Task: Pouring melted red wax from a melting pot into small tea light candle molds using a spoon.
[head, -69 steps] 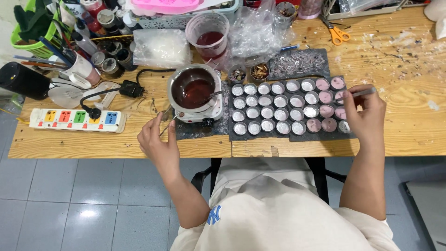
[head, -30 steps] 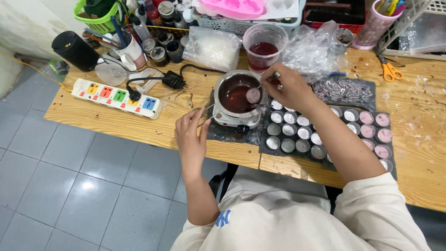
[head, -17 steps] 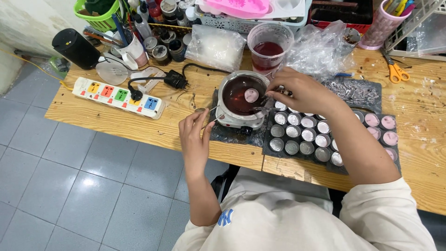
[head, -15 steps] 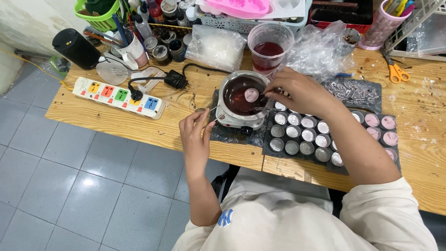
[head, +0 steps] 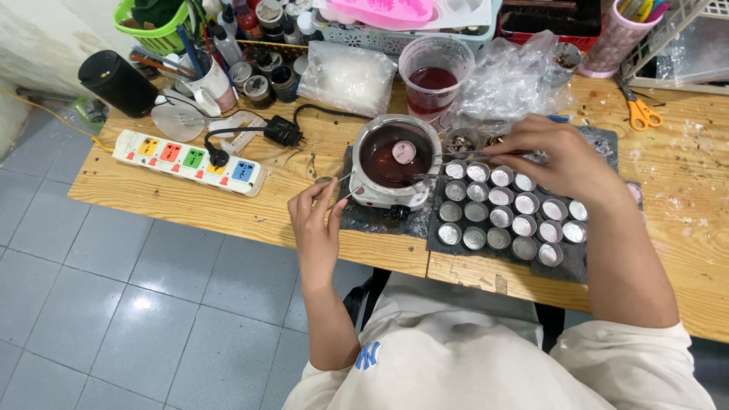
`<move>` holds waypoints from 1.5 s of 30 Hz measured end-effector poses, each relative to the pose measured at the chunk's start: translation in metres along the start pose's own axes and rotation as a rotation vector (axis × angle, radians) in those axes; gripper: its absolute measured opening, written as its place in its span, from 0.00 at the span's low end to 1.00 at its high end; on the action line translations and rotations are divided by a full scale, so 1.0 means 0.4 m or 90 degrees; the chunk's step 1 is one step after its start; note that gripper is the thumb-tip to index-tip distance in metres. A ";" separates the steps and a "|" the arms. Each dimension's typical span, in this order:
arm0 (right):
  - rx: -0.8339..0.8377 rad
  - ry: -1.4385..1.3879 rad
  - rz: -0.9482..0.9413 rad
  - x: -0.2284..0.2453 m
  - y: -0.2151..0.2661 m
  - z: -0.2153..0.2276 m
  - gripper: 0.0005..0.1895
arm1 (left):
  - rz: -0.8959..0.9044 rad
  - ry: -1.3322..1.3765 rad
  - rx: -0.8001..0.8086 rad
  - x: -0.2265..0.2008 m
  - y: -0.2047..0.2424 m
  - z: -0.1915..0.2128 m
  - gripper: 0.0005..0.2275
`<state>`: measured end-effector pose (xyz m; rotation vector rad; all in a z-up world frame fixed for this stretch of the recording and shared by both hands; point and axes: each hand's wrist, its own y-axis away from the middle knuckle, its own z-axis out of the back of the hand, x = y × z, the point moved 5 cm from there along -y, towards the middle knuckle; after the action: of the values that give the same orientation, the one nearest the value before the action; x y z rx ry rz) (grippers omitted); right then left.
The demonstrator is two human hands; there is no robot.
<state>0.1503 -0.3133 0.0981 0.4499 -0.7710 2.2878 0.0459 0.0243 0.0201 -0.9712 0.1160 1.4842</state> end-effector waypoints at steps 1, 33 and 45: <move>0.000 0.001 -0.003 -0.013 0.027 0.003 0.12 | -0.001 0.001 0.003 0.004 0.001 -0.002 0.18; -0.166 -0.157 -0.045 0.079 -0.108 -0.173 0.05 | 0.076 -0.059 0.143 -0.015 -0.061 0.009 0.18; -0.095 0.086 0.107 0.157 -0.078 -0.113 0.03 | -0.019 -0.082 0.045 0.025 -0.023 -0.024 0.19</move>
<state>0.1223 -0.2354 0.1076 0.1645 -0.9336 2.3649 0.0599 0.0282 0.0121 -0.8159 0.0594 1.5007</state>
